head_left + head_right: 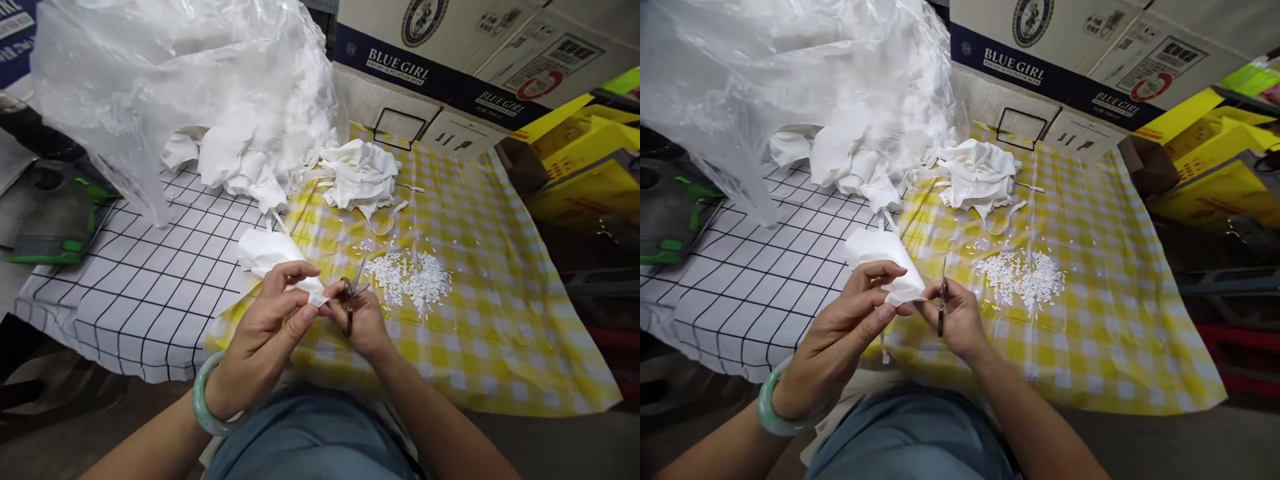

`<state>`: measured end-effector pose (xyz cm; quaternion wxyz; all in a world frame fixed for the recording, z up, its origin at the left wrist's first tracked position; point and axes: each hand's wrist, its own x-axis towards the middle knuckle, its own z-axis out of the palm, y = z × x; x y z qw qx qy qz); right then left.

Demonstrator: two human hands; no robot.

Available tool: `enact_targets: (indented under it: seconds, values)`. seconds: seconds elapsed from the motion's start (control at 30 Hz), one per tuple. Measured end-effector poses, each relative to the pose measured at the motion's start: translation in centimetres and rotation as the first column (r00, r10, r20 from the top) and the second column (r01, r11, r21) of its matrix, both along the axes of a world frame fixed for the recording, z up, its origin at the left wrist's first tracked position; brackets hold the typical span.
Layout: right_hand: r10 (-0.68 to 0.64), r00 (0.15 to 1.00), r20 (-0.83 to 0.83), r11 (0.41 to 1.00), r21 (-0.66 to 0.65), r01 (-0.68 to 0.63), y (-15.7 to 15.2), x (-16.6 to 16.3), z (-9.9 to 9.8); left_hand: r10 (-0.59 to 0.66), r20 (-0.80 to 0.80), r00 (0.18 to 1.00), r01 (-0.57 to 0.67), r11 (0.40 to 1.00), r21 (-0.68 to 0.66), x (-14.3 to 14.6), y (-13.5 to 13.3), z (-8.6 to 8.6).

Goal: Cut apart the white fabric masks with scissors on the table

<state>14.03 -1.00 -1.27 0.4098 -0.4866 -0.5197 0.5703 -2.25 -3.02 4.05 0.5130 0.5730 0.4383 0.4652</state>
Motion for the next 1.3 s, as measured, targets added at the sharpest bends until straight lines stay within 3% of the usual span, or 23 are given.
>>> enact_targets:
  seconds: [0.07,0.13,0.23,0.3,0.47,0.7,0.93,1.3]
  values:
    - [0.08,0.994,-0.078,0.994,-0.073,-0.086,-0.8,-0.1,-0.3,-0.019,0.115,0.993,0.022,0.999,-0.031,1.3,0.5,-0.5]
    - [0.122,0.99,-0.065,0.991,-0.049,-0.125,-1.3,0.5,-0.3,-0.023,0.24,0.97,0.057,0.99,-0.133,2.4,1.0,-1.4]
    - [0.074,0.966,0.246,0.987,0.117,-0.106,-1.4,3.0,0.5,0.014,0.243,0.97,0.034,0.981,-0.19,3.7,1.3,-2.9]
    - [0.02,0.874,0.485,0.965,0.219,-0.144,-1.1,4.9,1.3,0.003,0.167,0.986,0.025,0.985,-0.169,4.1,1.2,-3.5]
    - [0.063,0.69,0.721,0.92,0.225,-0.32,-0.3,6.8,2.3,-0.04,0.123,0.992,0.06,0.985,-0.165,4.8,1.1,-4.1]
    - [0.135,0.664,0.736,0.926,0.144,-0.348,0.0,6.5,1.8,-0.064,0.084,0.994,0.078,0.982,-0.173,5.1,1.4,-4.3]
    - [0.121,0.669,0.733,0.921,0.169,-0.352,0.1,6.6,1.7,-0.093,0.02,0.995,0.095,0.987,-0.131,4.9,1.5,-4.4]
    - [0.083,0.674,0.734,0.914,0.213,-0.345,0.0,6.5,1.7,-0.099,0.084,0.992,0.104,0.993,-0.062,5.0,1.2,-4.9]
